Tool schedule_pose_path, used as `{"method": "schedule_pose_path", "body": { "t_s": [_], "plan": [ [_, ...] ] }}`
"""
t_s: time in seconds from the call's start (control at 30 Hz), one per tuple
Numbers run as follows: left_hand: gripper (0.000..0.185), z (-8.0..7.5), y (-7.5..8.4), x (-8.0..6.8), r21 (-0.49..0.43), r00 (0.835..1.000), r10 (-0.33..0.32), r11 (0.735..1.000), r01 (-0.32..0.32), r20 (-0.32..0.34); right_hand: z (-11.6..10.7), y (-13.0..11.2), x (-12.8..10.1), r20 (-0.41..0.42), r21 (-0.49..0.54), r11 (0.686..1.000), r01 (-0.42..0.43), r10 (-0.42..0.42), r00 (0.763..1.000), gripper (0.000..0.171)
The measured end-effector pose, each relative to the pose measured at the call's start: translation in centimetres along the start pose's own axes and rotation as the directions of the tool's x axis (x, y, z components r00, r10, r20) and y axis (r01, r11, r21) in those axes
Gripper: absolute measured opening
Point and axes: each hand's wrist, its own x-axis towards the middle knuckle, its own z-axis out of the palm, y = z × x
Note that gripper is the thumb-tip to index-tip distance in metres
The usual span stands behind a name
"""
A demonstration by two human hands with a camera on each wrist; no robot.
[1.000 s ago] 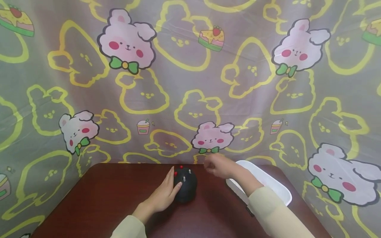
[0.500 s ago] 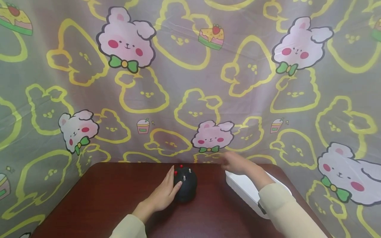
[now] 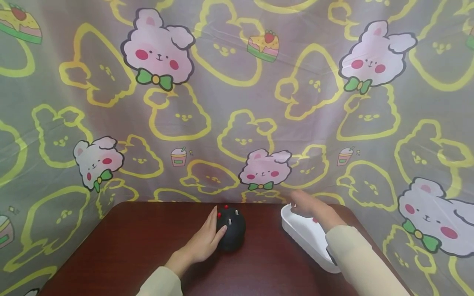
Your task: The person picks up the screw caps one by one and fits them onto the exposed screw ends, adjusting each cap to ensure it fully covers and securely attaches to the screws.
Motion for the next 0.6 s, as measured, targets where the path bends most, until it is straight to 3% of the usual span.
{"method": "schedule_pose_path", "body": {
  "t_s": [0.37, 0.6],
  "plan": [
    [0.085, -0.1, 0.0, 0.0, 0.003, 1.000, -0.004, 1.000, 0.004, 0.007, 0.3, 1.9, -1.2, 0.058, -0.037, 0.992, -0.120, 0.122, 0.991, 0.016],
    [0.087, 0.0, 0.0, 0.2, 0.004, 1.000, -0.002, 1.000, 0.001, 0.006, 0.7, 2.9, -2.1, 0.139, -0.063, 0.951, -0.303, 0.309, 0.941, 0.014]
  ]
}}
